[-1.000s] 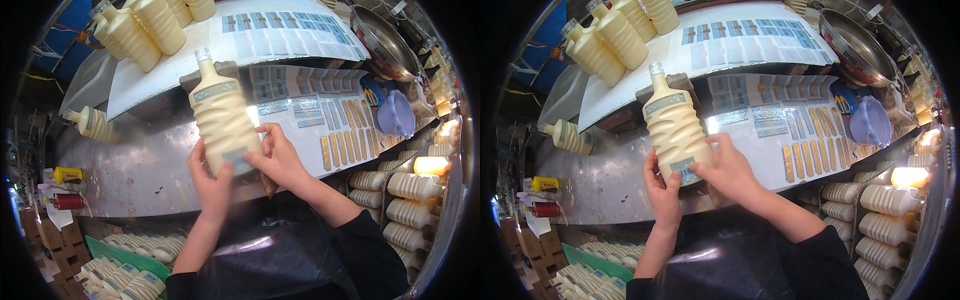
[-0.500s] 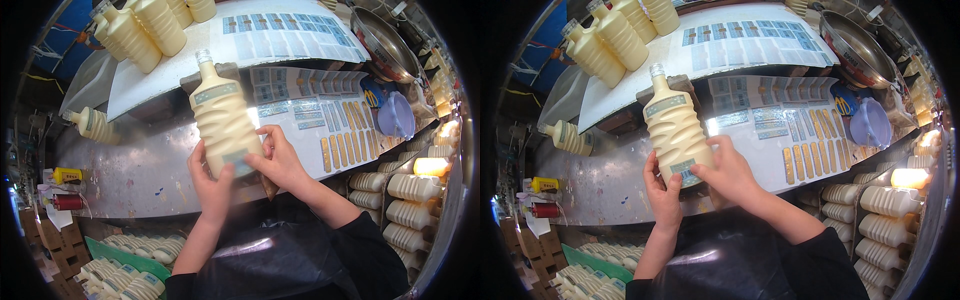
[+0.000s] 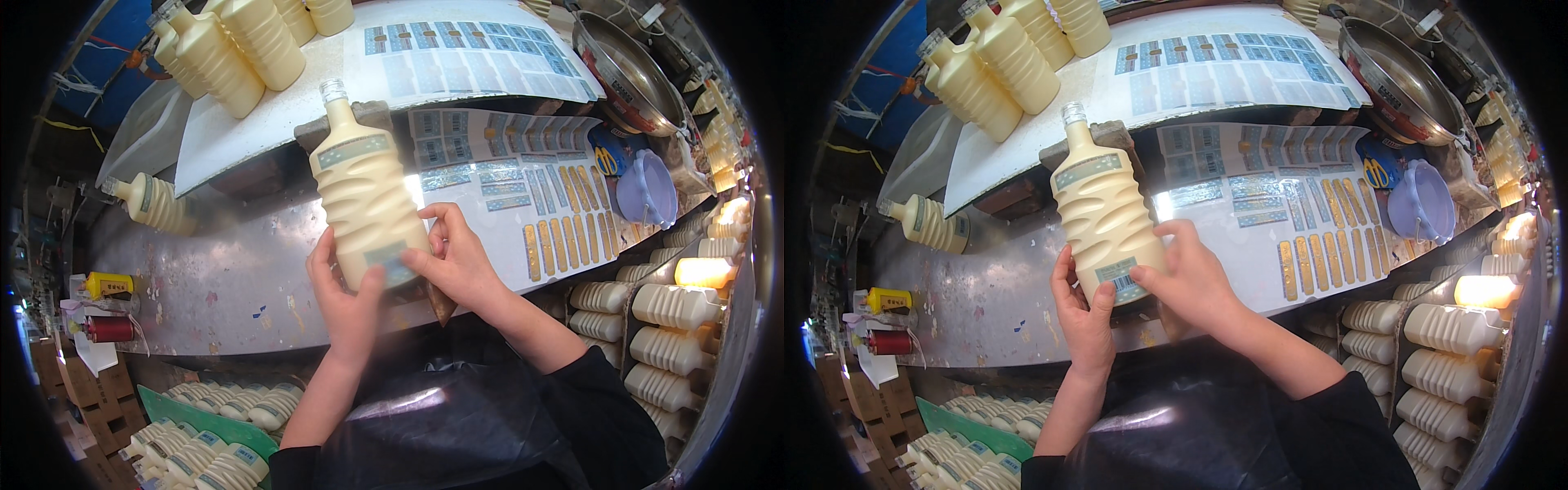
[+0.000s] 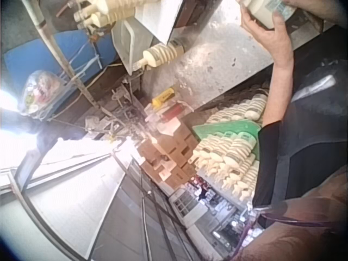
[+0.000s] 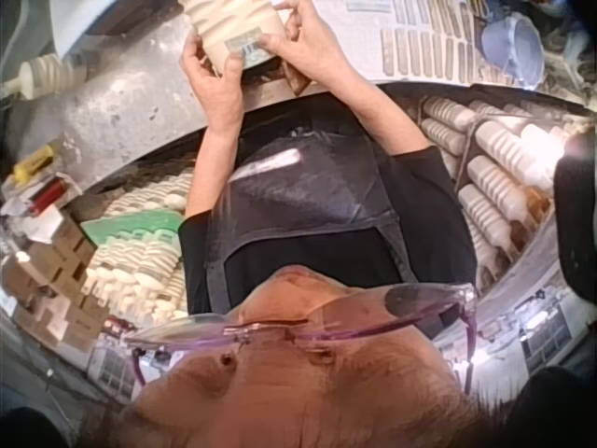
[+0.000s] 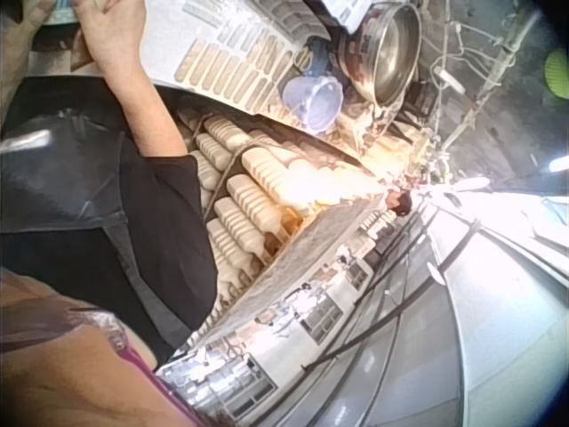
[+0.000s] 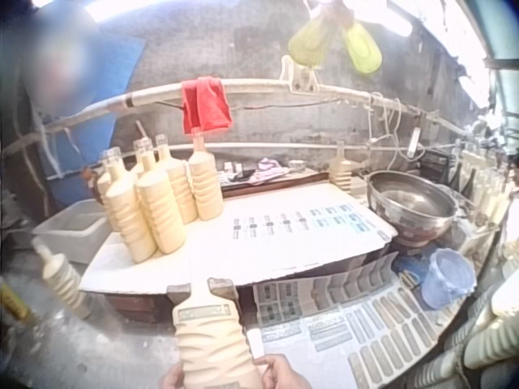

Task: The person applies adhesive labels to cream-colored plastic bottles. They peel labels from a sheet, position them on the bottle body, and smooth them with a small tool. Finished bottles are placed on a nearby tray.

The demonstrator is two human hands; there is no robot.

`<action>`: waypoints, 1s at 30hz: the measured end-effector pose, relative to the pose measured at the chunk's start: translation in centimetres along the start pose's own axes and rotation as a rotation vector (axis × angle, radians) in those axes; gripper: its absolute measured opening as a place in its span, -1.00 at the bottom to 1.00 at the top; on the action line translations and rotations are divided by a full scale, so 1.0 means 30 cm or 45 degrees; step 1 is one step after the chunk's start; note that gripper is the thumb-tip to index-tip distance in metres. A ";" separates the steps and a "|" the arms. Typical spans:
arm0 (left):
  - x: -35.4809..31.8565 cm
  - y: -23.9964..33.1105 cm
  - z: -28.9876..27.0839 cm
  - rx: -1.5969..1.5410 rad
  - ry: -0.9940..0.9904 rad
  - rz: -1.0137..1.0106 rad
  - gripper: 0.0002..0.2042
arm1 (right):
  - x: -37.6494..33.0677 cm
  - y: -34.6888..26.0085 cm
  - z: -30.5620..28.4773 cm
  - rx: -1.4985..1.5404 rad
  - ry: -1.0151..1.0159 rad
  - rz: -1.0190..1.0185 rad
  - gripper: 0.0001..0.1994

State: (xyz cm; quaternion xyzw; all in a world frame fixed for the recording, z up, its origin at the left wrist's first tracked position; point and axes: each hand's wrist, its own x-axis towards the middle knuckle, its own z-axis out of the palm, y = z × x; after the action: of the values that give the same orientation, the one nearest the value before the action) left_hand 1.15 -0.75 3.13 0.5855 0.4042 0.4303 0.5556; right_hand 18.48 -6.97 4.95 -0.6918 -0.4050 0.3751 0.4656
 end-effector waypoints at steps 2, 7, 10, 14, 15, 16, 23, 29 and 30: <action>0.003 -0.002 0.004 -0.033 -0.010 0.002 -0.23 | -0.002 -0.007 -0.004 -0.005 0.008 0.010 -0.33; -0.002 0.033 0.006 0.109 -0.011 0.004 -0.17 | 0.017 -0.048 -0.047 0.095 -0.078 0.146 -0.61; 0.001 0.028 0.003 0.141 -0.013 -0.011 -0.14 | 0.055 -0.074 -0.107 0.340 -0.007 -0.047 -0.84; 0.003 0.019 -0.004 0.167 -0.013 -0.006 -0.10 | 0.011 -0.205 -0.074 -0.261 -0.084 -0.618 -0.76; 0.004 0.019 0.002 0.160 -0.019 -0.007 -0.09 | 0.015 -0.205 -0.076 -0.374 0.018 -0.677 -0.76; 0.000 0.016 -0.005 0.161 -0.017 -0.003 -0.13 | 0.033 -0.200 -0.071 -0.482 0.102 -0.745 -0.76; 0.027 -0.028 -0.056 -0.049 -0.001 -0.016 -0.55 | -0.108 -0.134 0.003 -0.789 0.045 -1.469 -0.63; 0.020 -0.012 0.004 0.524 0.115 0.296 -0.39 | -0.096 -0.142 0.051 -0.211 0.308 -0.598 -0.66; 0.029 -0.014 0.022 0.627 0.139 0.388 -0.36 | -0.094 -0.134 0.062 -0.313 0.294 -0.633 -0.65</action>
State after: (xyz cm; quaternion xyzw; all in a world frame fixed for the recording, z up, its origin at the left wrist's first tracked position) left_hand 2.04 -0.10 2.75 0.7326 0.4332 0.4287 0.3031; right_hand 14.86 -7.96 8.63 -0.6606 -0.5488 0.1166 0.4988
